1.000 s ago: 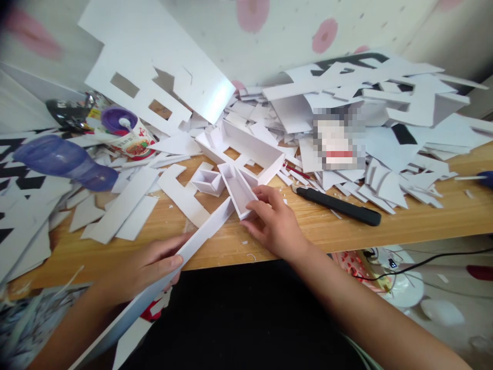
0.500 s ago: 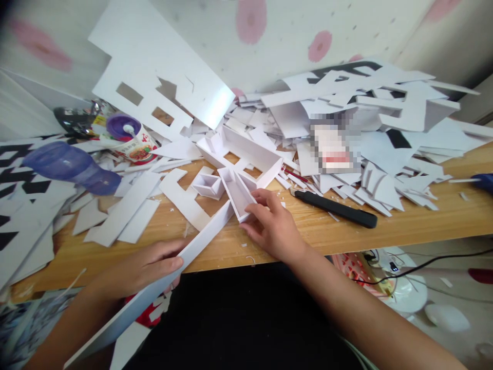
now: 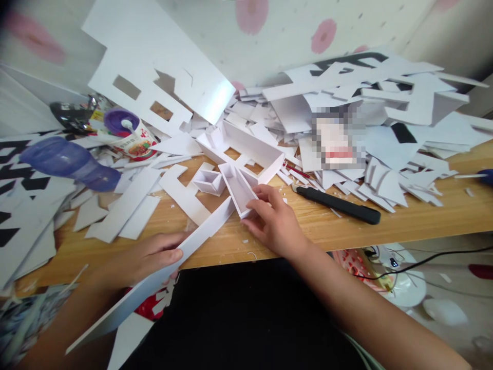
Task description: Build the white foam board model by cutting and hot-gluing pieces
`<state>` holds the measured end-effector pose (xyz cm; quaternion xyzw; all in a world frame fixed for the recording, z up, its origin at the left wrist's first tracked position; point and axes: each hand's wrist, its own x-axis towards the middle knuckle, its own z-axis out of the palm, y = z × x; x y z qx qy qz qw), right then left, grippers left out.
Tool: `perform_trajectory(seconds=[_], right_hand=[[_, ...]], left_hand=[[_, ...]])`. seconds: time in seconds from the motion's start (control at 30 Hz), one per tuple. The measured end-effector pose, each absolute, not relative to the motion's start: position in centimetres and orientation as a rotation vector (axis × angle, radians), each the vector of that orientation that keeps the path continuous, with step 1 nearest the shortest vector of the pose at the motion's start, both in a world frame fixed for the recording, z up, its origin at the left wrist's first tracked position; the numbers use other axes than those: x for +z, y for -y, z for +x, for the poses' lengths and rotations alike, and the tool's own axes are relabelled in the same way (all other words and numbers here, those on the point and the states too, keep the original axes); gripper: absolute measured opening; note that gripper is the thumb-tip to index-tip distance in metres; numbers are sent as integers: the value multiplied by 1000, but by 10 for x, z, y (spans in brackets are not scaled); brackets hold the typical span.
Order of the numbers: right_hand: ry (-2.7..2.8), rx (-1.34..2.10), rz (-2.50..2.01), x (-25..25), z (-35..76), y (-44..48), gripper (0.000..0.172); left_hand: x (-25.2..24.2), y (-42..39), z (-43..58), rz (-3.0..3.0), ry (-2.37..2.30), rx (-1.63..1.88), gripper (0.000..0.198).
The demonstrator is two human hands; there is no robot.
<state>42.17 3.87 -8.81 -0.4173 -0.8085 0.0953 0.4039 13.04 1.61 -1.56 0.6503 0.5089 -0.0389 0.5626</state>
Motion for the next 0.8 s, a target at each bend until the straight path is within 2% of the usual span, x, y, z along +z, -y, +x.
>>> perform_trajectory(seconds=[0.47,0.7,0.8], right_hand=[[2039,272,-1057,-88,422,-37,26],[2064,68,-985,-67,423,-37,41],[2281,92,-851,-50,416,-42,44]], left_hand=[[-15,-13,133,1585,-1221,-124,39],[-14,-12,134,1554,-1239,-85,40],[-13,-12,135,1583,-1221,-73,40]])
